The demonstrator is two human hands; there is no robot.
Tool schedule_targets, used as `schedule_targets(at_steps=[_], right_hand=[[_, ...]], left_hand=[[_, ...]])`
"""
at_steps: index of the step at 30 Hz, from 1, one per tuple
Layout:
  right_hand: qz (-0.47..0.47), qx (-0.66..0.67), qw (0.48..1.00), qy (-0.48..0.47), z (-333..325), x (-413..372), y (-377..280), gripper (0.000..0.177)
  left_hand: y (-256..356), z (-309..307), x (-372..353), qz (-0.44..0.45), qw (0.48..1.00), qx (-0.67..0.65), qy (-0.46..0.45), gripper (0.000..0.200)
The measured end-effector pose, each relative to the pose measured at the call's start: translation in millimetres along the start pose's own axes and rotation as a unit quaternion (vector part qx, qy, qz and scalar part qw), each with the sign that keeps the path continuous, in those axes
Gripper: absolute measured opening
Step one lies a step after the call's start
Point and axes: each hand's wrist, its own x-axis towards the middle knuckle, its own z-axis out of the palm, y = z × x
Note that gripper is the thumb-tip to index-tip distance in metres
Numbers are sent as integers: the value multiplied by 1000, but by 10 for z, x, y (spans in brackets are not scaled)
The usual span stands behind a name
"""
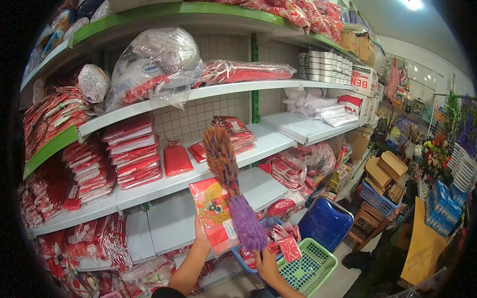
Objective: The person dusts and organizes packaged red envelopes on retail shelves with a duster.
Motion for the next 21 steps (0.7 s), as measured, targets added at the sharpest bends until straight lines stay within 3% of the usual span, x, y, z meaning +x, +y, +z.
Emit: schedule_targets(at_steps=[1,3,4,5,7,9,10,11,13,15,16,18,19,21], right_hand=[[-10,-8,1000,6,23,2,-12,24],[-61,-35,996,-52,8,-98,-48,22],[-94,-39,992,-75,7,-137,-48,21],[-127,-43,986,-97,0,-169,-53,19],[-64,-59,992,-86,8,-211,9,21],[4,-46,997,-57,86,-242,211,25],[6,-29,998,-58,96,-264,210,25],[8,-11,998,-59,113,-292,186,24],[-27,-6,996,-80,75,-334,137,24],[-103,-31,987,-122,-15,-337,82,25],[-68,-30,992,-106,-31,-300,120,25],[3,-28,997,-78,-39,-210,218,26],[12,-13,998,-64,-59,-174,201,25],[27,16,999,-35,-100,-69,144,25]], left_hand=[[-19,-52,8,-6,1000,5,25,55],[15,-503,79,-27,980,-114,-163,54],[6,-934,-18,9,983,-86,-164,51],[55,-105,-13,61,978,-27,199,47],[235,-886,-24,66,997,-33,-31,46],[262,-441,103,129,990,-39,43,45],[267,-86,26,112,993,30,14,43],[276,-85,46,104,994,5,-28,43],[318,-183,123,84,989,-45,-113,42],[243,-721,151,198,978,51,-30,45],[205,-989,164,246,964,102,22,47],[204,-92,156,131,989,-60,31,47],[186,-328,103,71,994,-11,-82,49],[103,-43,101,73,994,16,79,50]])
